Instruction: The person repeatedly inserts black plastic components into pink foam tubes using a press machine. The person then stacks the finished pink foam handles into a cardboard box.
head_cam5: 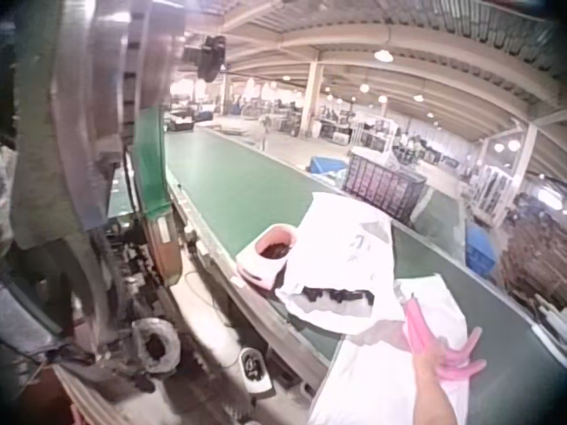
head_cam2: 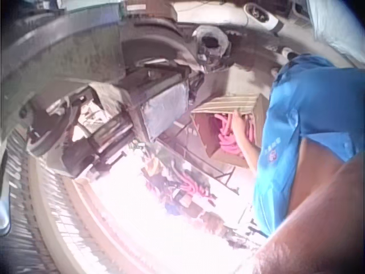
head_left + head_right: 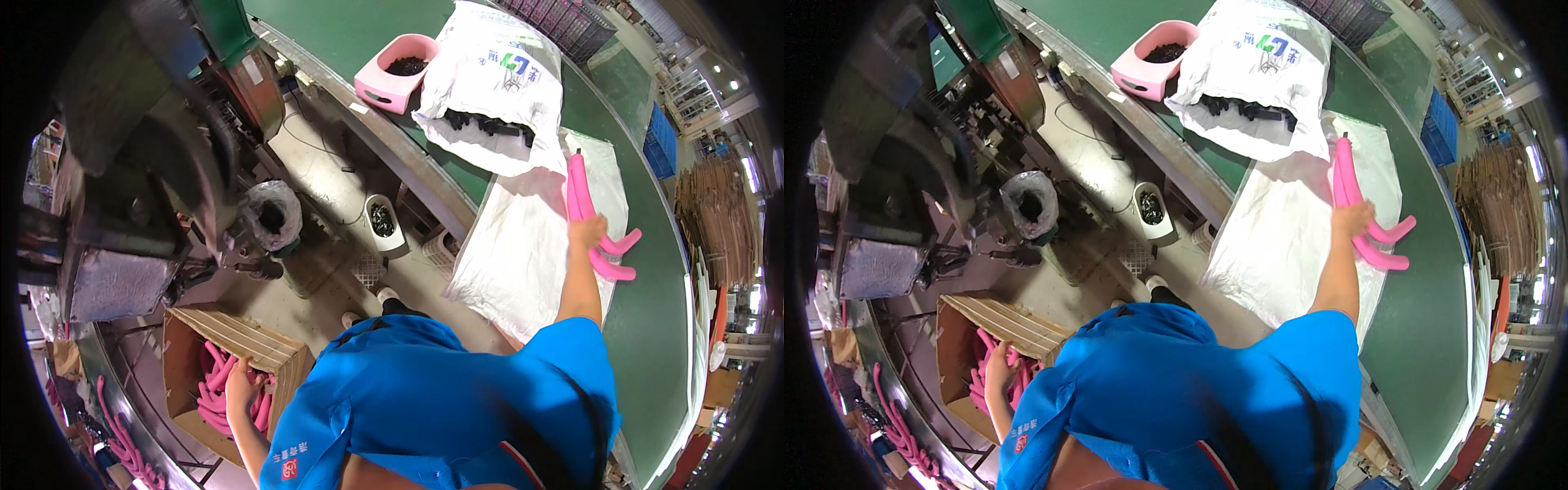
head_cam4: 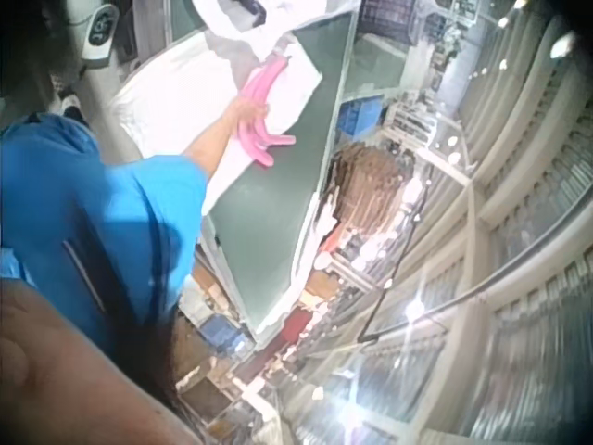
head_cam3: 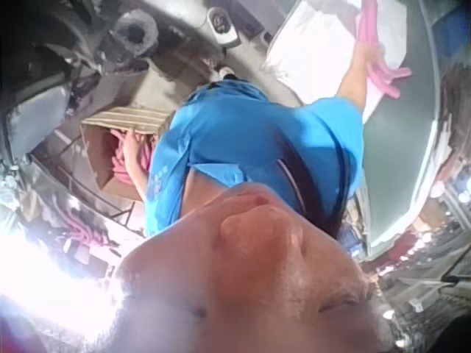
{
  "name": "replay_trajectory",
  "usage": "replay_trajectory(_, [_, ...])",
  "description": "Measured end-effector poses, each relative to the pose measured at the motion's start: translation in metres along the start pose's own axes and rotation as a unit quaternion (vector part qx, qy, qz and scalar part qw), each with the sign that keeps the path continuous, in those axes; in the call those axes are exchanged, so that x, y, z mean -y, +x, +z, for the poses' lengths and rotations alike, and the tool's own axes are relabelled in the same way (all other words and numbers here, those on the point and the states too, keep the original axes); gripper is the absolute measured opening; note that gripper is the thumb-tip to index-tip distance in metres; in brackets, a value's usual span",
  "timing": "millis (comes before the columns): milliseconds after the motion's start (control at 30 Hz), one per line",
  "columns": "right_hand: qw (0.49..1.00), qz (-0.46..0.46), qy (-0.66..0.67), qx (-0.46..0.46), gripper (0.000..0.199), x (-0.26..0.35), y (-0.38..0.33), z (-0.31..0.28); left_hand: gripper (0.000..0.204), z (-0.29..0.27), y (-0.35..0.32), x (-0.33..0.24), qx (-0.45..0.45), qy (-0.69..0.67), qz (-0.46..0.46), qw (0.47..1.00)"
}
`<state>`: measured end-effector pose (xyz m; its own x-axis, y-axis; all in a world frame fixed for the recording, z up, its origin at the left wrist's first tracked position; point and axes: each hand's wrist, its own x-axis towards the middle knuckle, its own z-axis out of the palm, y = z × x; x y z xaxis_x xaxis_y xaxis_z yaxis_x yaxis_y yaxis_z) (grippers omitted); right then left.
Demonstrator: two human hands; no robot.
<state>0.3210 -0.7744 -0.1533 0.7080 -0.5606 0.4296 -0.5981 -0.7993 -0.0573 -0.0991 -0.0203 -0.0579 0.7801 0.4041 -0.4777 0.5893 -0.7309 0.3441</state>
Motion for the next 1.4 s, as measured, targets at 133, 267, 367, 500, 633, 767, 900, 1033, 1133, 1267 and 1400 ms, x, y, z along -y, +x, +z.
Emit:
replay_trajectory(133, [0.976, -0.099, 0.01, 0.193, 0.083, -0.027, 0.021, -0.024, 0.046, -0.008, 0.029, -0.04, 0.053, 0.086, 0.06, 0.993])
replay_trajectory(267, [0.948, -0.147, -0.072, 0.272, 0.066, 0.006, 0.031, -0.068, 0.043, 0.001, 0.057, -0.077, 0.05, 0.172, 0.194, 0.965])
replay_trajectory(367, [0.92, -0.24, 0.096, 0.294, 0.052, -0.015, 0.029, -0.045, 0.044, -0.006, 0.081, -0.135, 0.115, 0.163, 0.253, 0.947])
replay_trajectory(500, [0.951, -0.126, 0.28, -0.027, 0.035, 0.065, -0.025, -0.127, 0.046, -0.024, 0.091, -0.224, 0.134, 0.012, 0.349, 0.928])
replay_trajectory(633, [0.808, -0.281, 0.518, 0.018, 0.023, 0.144, -0.131, -0.203, 0.057, -0.015, 0.084, -0.314, 0.069, -0.253, 0.484, 0.835])
replay_trajectory(767, [0.547, -0.532, 0.485, 0.428, 0.014, 0.187, -0.233, -0.218, 0.05, 0.003, 0.071, -0.344, 0.235, -0.446, 0.488, 0.713])
replay_trajectory(900, [0.526, -0.654, 0.527, 0.138, 0.015, 0.233, -0.13, -0.2, 0.061, -0.052, 0.063, -0.278, 0.186, -0.377, 0.513, 0.748])
replay_trajectory(1033, [0.839, -0.467, 0.276, 0.046, 0.014, 0.262, -0.021, -0.067, 0.057, -0.096, 0.023, -0.216, 0.182, -0.323, 0.474, 0.798])
replay_trajectory(1133, [0.914, -0.372, 0.02, 0.161, 0.021, 0.264, 0.047, 0.005, 0.055, -0.109, -0.003, -0.224, 0.096, -0.275, 0.353, 0.889])
replay_trajectory(1267, [0.898, -0.404, 0.005, 0.172, 0.026, 0.288, 0.047, 0.052, 0.057, -0.088, -0.035, -0.241, -0.048, -0.187, 0.238, 0.952])
replay_trajectory(1400, [0.843, -0.441, -0.118, 0.286, 0.027, 0.299, 0.018, 0.006, 0.055, -0.073, -0.03, -0.237, -0.094, -0.204, 0.16, 0.961])
